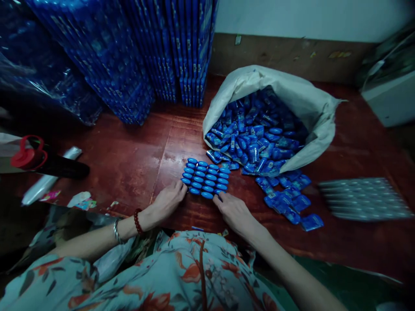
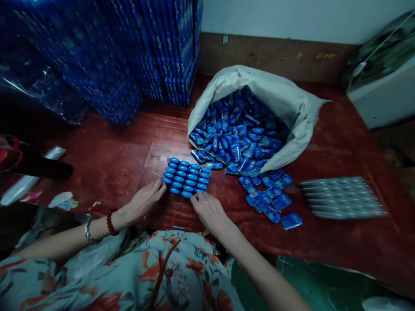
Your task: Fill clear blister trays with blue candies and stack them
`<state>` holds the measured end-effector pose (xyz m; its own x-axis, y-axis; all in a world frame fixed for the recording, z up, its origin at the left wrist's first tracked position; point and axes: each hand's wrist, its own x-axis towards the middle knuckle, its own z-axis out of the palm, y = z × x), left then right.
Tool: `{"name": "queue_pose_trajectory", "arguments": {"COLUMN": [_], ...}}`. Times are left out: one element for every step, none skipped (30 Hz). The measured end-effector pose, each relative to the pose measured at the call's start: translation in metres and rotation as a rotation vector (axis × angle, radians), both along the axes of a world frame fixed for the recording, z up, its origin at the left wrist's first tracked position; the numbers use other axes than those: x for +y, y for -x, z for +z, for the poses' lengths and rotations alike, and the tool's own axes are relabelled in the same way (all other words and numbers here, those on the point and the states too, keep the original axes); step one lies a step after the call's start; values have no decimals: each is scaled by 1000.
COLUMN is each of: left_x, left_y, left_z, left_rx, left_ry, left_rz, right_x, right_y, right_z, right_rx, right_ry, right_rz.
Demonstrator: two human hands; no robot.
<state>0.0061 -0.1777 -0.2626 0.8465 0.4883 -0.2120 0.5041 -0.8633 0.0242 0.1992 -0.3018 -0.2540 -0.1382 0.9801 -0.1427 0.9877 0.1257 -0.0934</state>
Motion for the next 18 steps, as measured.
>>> {"name": "queue_pose_trajectory", "arguments": {"left_x": [-1, -3, -3, -3, -2, 0, 2, 5, 9, 12, 14, 16, 18, 18, 18, 16, 14, 11], "left_y": [-4, -7, -10, -11, -10, -8, -5, -1, 3, 8, 12, 15, 17, 18, 18, 16, 13, 9], "left_z": [1, 1, 1, 0, -1, -3, -5, -6, -8, -10, -11, -12, -13, -14, -15, -17, -19, -22], "left_rx": [34, 57, 68, 63, 47, 20, -16, -59, -107, -156, -205, -248, -282, -302, -305, -291, -263, -223], "left_ry": [-34, -62, -78, -82, -75, -59, -38, -13, 10, 30, 45, 52, 54, 53, 53, 53, 54, 49], "left_rz": [-2, -1, 3, 10, 19, 29, 34, 28, 14, -12, -44, -78, -109, -132, -147, -158, -166, -178], "right_x": [3, 4, 4, 2, -2, -7, -12, -18, -23, -27, -30, -31, -31, -28, -25, -19, -14, -8], "right_y": [2, 4, 5, 5, 4, 4, 3, 3, 3, 4, 5, 7, 8, 9, 9, 9, 8, 7], "right_z": [-1, -2, -5, -8, -12, -17, -21, -25, -28, -30, -32, -32, -33, -33, -34, -35, -37, -41], "right_rx": [-18, -38, -56, -67, -68, -53, -22, 21, 64, 101, 128, 147, 159, 171, 190, 213, 233, 248], "right_ry": [6, -2, -25, -66, -121, -185, -252, -315, -370, -412, -446, -475, -502, -529, -554, -578, -598, -614], "right_rz": [-8, -20, -34, -48, -63, -82, -108, -145, -192, -245, -301, -354, -400, -434, -448, -446, -431, -406]}}
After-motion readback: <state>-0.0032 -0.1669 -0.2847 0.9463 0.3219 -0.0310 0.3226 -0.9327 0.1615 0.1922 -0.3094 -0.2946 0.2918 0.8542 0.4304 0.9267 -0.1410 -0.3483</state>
